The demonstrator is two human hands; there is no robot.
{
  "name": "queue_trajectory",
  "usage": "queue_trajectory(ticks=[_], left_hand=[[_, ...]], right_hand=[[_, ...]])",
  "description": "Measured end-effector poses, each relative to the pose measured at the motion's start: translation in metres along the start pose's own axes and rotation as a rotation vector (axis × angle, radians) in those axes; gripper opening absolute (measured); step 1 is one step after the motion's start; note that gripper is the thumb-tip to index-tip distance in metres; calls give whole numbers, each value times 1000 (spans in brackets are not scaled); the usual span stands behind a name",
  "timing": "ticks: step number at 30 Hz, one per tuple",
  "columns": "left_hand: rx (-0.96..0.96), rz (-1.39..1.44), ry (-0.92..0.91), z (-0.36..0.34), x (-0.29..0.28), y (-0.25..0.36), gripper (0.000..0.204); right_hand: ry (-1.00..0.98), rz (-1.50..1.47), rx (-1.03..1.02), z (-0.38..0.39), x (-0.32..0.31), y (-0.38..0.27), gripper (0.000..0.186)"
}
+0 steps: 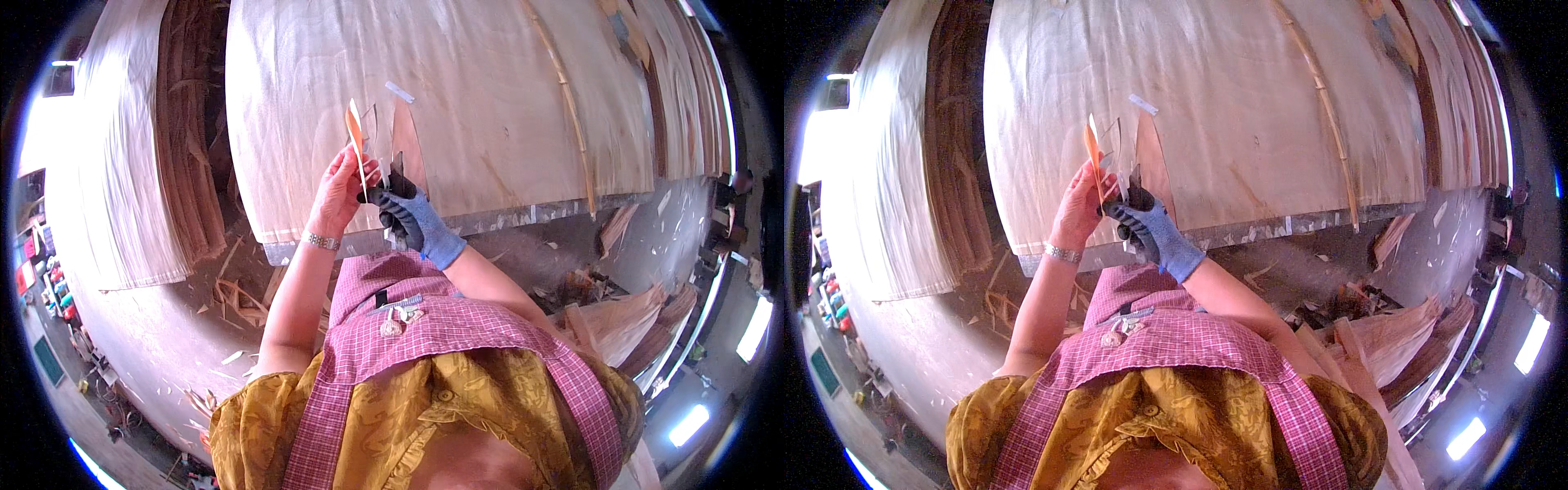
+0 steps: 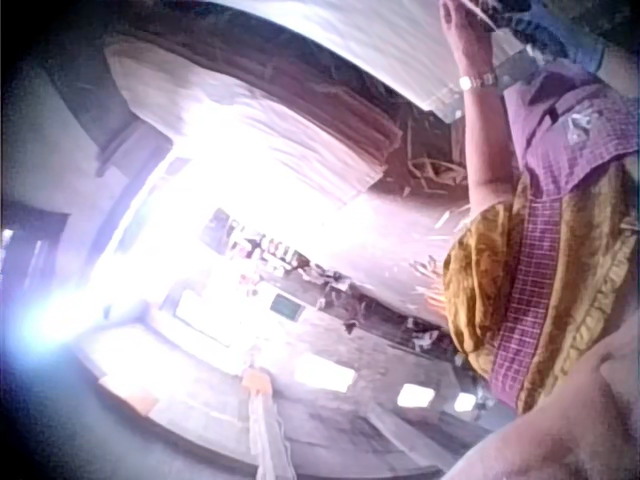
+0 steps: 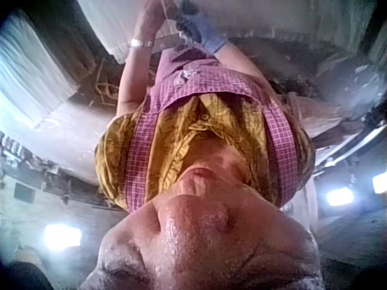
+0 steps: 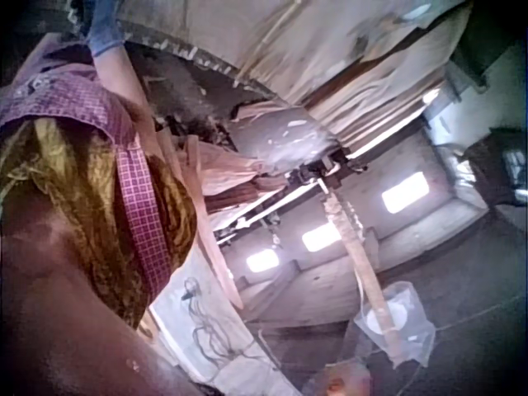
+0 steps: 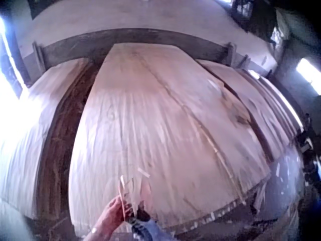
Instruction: The person repairs wood veneer sheets by cutting and applying adhesive tape patches with a blade. The person then lays down, trims, and flips sheets of wood veneer over a stack using a long stick.
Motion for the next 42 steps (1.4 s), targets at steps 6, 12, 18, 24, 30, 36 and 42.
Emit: queue_trajectory(ticks=[6, 12, 18, 24, 30, 36, 42], left_hand=[[15, 35, -68, -2, 5, 5, 44], [493, -917, 261, 15, -1, 73, 29], [790, -1686, 56, 22, 51, 73, 34], [828, -2033, -183, 5, 68, 49, 46], [795, -2149, -227, -8, 58, 43, 52], [834, -2135, -291, -11, 58, 41, 49], [830, -2150, -311, -10, 60, 42, 54]], right_hand=[[28, -73, 31, 3, 13, -1, 18], [252, 9, -56, -19, -12, 19, 30], [320, 23, -73, -31, -20, 34, 29], [414, 121, -74, -36, -19, 35, 24], [405, 113, -91, -32, -10, 26, 23], [426, 125, -84, -34, -11, 32, 24], [385, 141, -168, -32, -10, 28, 21]])
Point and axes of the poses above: each hand's wrist, its own z-axis away from the middle knuckle, its own x-axis out of the palm, y = z × x, the point moved 8 cm from there along -z, towards the middle knuckle, and after that the axes turned 6 degrees about z, right-handed, at the moved point
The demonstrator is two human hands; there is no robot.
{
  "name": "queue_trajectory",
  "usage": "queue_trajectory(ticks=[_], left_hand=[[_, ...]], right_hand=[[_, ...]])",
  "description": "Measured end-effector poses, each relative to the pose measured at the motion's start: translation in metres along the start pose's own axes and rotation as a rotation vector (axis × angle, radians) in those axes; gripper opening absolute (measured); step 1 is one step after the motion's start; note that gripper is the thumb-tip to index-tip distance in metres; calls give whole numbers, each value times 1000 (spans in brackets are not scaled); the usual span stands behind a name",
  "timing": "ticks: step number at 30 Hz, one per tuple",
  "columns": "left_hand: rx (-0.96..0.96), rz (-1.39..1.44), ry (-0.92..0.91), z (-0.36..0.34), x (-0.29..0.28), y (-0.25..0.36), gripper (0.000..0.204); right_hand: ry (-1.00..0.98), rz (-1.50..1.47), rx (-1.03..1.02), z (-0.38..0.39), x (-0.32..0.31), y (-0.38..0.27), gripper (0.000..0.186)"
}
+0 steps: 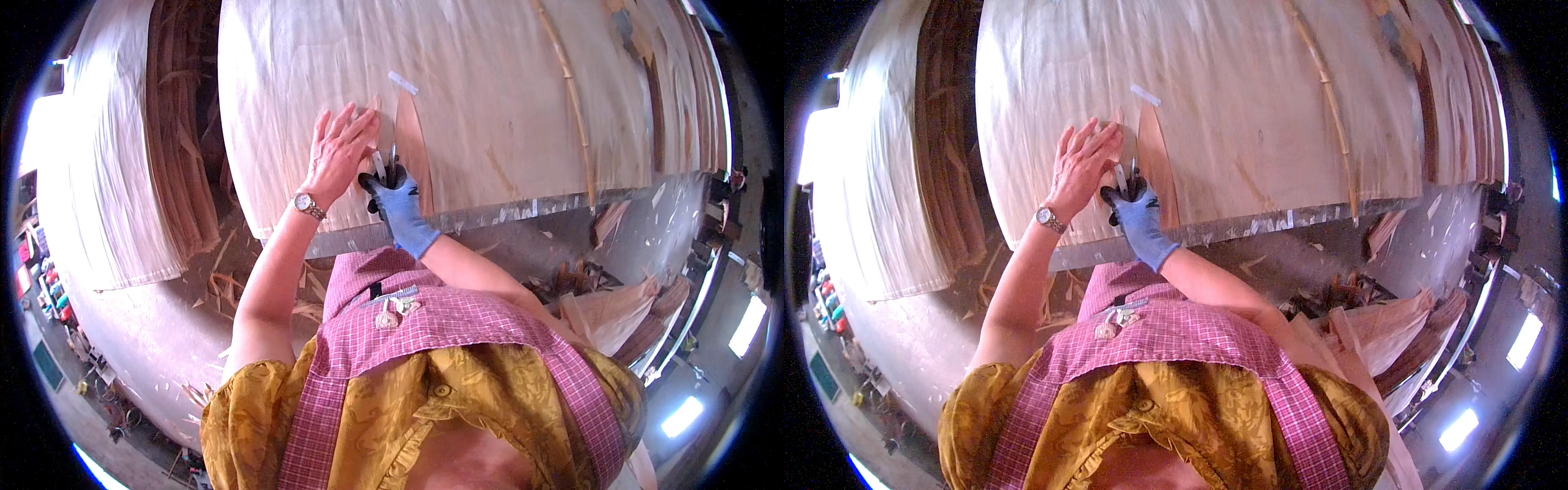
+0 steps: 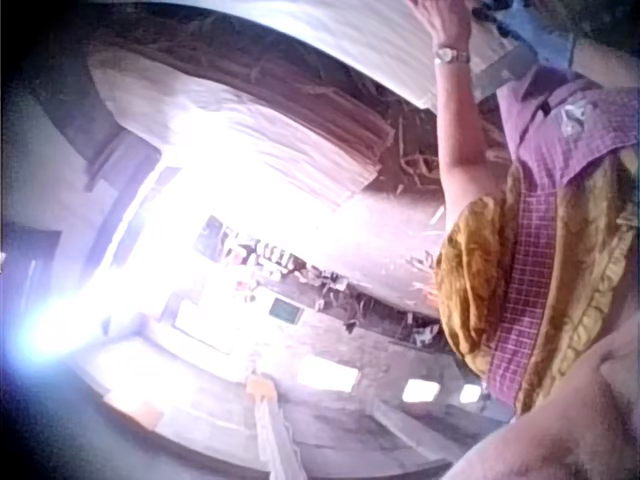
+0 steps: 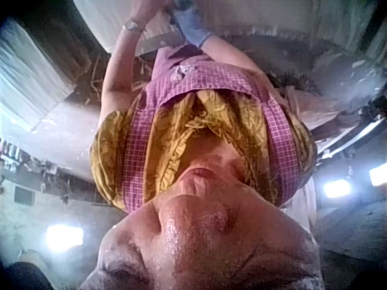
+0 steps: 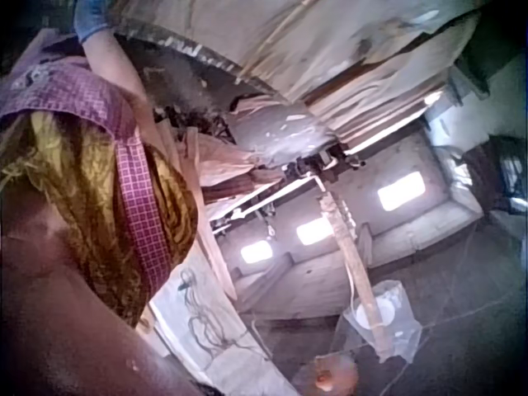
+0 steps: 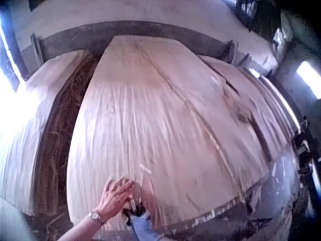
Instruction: The person repairs wood veneer sheets by cutting and applying adhesive tape patches with a blade. The person then lays down, trims, and flips sheets of wood veneer over a stack using a long stick.
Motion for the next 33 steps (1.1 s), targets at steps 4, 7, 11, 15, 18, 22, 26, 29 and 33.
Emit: queue_trajectory(ticks=[4, 7, 11, 15, 18, 22, 26, 29, 33], left_hand=[[-33, 25, -5, 0, 1, -4, 60], [-35, 11, -21, 1, 1, -4, 59], [-32, -5, -32, 2, 3, -6, 58], [-36, -12, -40, 2, 4, -6, 58], [-33, -5, -28, 2, 4, -6, 57], [-28, 18, -19, 2, 2, -4, 54], [1, 2, 16, 6, 4, -10, 53], [19, 9, -13, -3, 4, -6, 53], [-81, 186, 82, 6, -1, -18, 60]], right_hand=[[-27, -22, 2, 6, -16, -9, 16], [-70, 32, -1, 12, -34, -26, 16], [-103, 151, -58, 9, -53, -40, 16], [-196, 197, -97, -4, -60, -49, 13], [-220, 208, -169, -21, -52, -65, 14], [-205, 188, -179, -51, -43, -66, 14], [-167, 426, -178, -61, -25, -77, 17], [-108, 622, -534, -97, -25, -76, 24], [-22, 938, -405, -88, 7, -109, 38]])
Point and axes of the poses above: each hand's wrist, its own z-axis away from the middle knuckle, its own x-axis out of the palm, y = z × x, the point moved 8 cm from there along -z, towards the middle knuckle, and after that the axes turned 6 degrees about z, right-handed, at the moved point
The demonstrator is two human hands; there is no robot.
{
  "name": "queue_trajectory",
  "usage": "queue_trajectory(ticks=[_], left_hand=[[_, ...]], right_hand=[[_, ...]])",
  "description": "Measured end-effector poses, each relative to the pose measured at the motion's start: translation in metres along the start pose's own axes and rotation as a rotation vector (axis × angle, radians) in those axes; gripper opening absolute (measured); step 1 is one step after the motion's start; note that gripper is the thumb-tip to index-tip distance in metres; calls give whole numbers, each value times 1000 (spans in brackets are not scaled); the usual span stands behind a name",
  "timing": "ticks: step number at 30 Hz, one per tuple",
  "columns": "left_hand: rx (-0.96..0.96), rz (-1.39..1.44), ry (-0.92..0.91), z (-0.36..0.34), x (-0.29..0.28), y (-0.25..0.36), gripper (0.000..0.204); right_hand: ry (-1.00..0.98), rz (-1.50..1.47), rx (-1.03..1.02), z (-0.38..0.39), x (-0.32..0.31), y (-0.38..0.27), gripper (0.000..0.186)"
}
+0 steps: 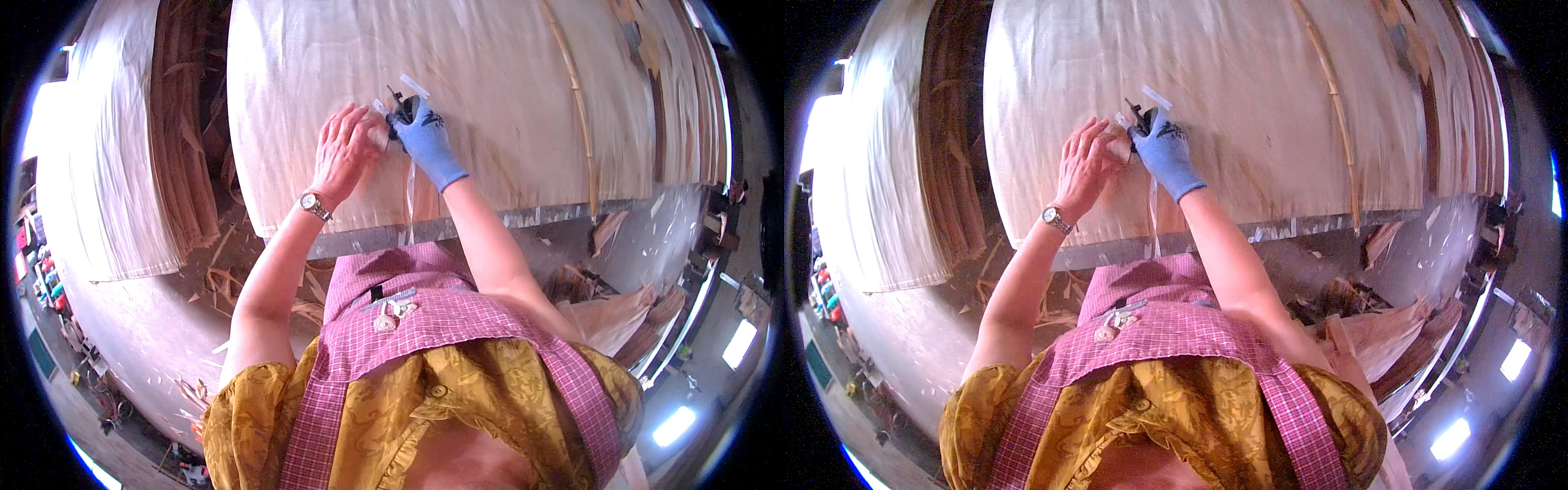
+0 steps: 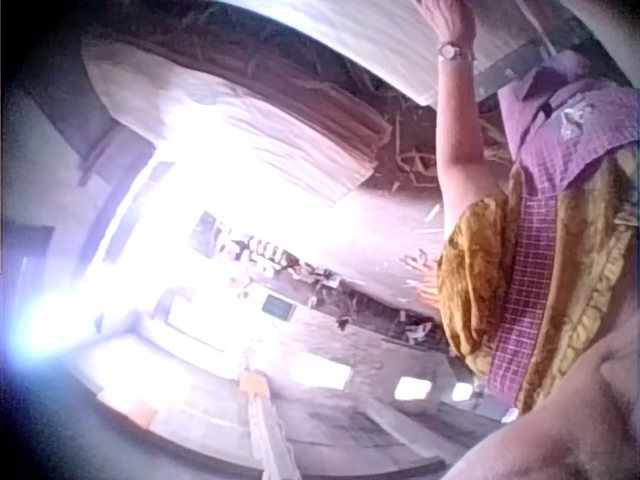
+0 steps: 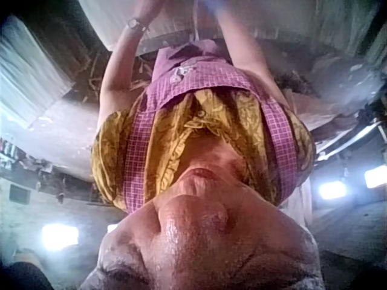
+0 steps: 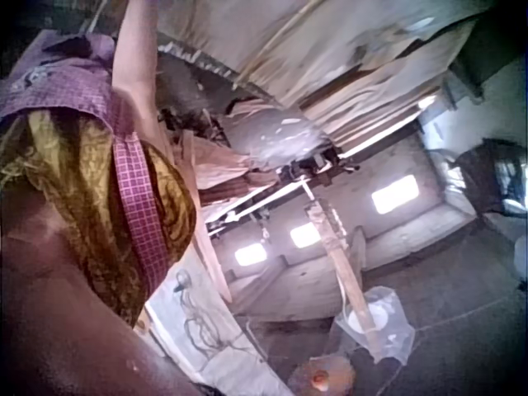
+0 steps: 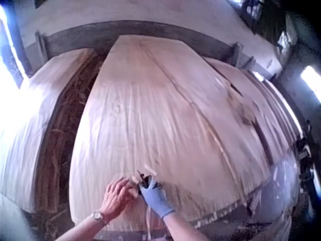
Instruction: The person repairs wood veneer sheets by cutting and applying adhesive tape patches with a blade. The person then lays down, trims, and flips sheets of wood veneer over a stack using a long stick.
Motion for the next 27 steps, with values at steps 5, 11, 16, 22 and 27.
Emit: queue_trajectory(ticks=[5, 11, 16, 22, 27], left_hand=[[59, -191, -115, -12, 5, 19, 76], [48, -447, -215, -5, 17, 20, 76], [25, -480, -265, -11, 19, 25, 69], [83, -325, -150, 1, 13, 12, 70], [-322, -41, 251, 67, -1, -5, 74]], right_hand=[[189, 246, -33, -8, -6, 21, 51], [-65, -359, 278, 52, 5, 56, 21], [-54, -710, 416, 96, 18, 66, 14], [-82, -616, 270, 119, -12, 43, 16], [-230, -711, 115, 95, 6, 16, 18]])
Point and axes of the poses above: each hand's wrist, its own z-axis away from the middle knuckle, its own x-axis out of the palm, y = z × x, the point moved 8 cm from there along -z, towards the middle knuckle, and after that the axes turned 6 degrees about z, right-handed, at the moved point
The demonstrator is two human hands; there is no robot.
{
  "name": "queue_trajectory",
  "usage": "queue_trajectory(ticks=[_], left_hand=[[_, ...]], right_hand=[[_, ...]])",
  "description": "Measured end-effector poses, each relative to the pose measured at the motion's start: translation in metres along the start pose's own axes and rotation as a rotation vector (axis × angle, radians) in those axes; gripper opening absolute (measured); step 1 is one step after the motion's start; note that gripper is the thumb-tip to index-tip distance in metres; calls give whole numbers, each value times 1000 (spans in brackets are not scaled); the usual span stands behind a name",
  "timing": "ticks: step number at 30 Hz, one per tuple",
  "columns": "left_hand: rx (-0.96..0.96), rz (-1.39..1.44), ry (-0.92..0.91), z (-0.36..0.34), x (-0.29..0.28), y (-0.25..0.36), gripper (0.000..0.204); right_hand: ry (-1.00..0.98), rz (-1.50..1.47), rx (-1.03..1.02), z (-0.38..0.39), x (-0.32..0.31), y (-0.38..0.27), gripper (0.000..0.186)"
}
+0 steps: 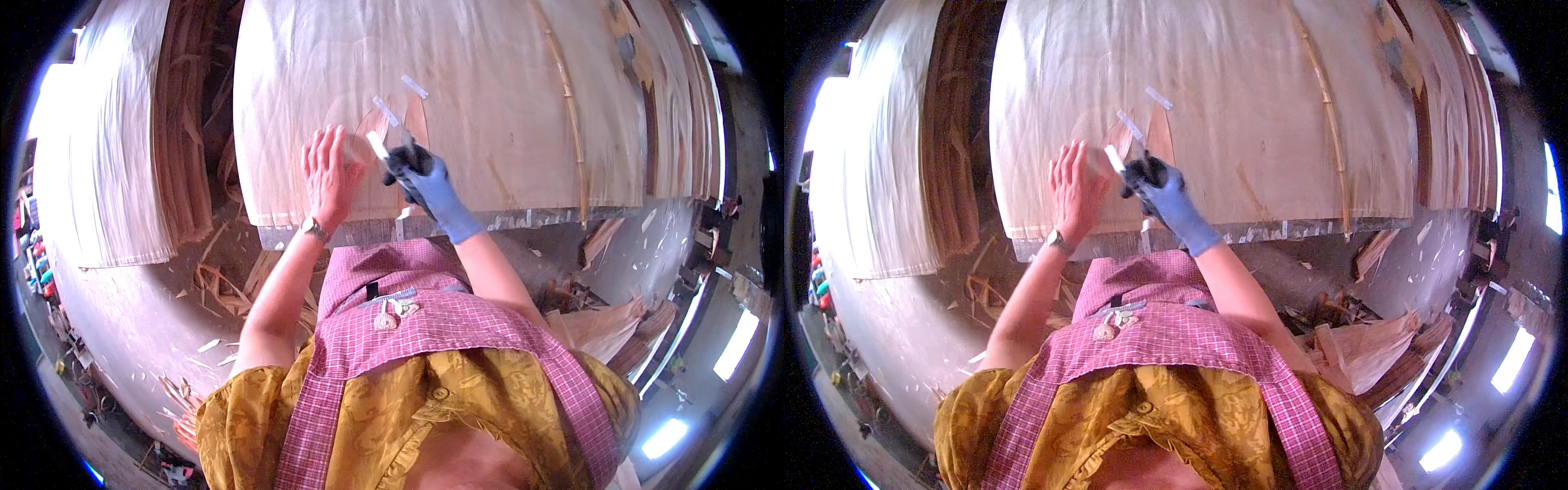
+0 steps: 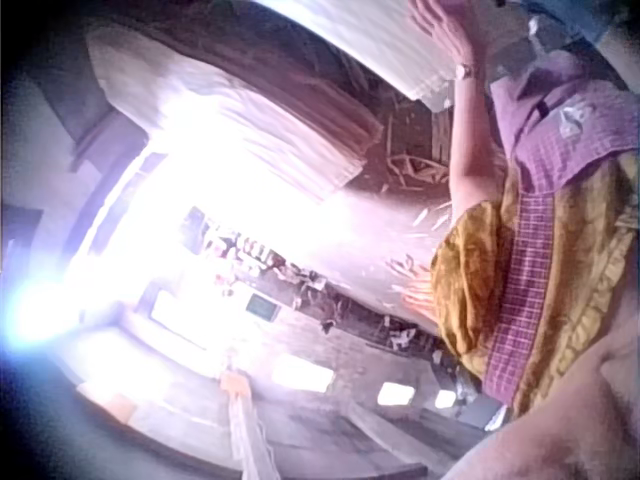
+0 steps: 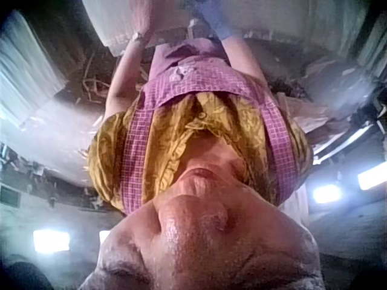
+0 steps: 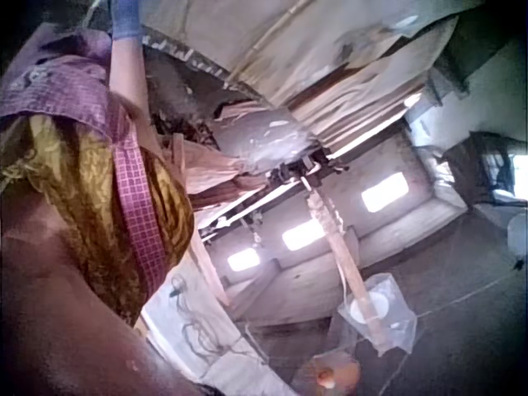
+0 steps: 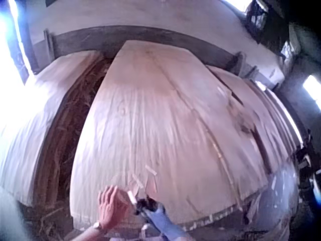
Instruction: The person repairs wood veneer sheets by cutting and applying adhesive tape patches with a blade. The person then lays down, trims, and flips sheets of wood veneer over a stack using a long stick.
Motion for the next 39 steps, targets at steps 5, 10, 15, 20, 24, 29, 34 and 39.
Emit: queue_trajectory(ticks=[5, 10, 15, 20, 24, 29, 34, 39], left_hand=[[-95, -36, 101, 30, -7, -1, 64], [157, -280, -182, 31, 2, 15, 59], [233, -281, -258, 38, 7, 26, 68], [274, -247, -284, 43, 14, 31, 74], [250, -254, -266, 41, 10, 26, 67], [163, 30, -65, 27, -13, 23, 53], [238, -91, -190, 87, 14, 73, 56], [236, -151, -290, 118, 43, 77, 73]], right_hand=[[-62, 226, 97, -26, 23, 32, 18], [17, 466, 52, -18, 22, 17, 23], [-87, 351, 170, 13, -4, 47, 22], [138, 1340, -298, 26, -12, -9, 19], [-48, 650, 150, 40, -38, -5, 18], [-248, 243, 243, 50, -32, 26, 27], [-281, 706, 141, 35, -35, 46, 35], [-248, 841, 11, 37, -52, 33, 39]])
Point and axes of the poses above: each hand's wrist, its own z-axis away from the middle knuckle, its own x-axis out of the palm, y = z × x, the point moved 8 cm from there along -z, towards the middle knuckle, and after that the axes turned 6 degrees about z, right-handed, at the moved point
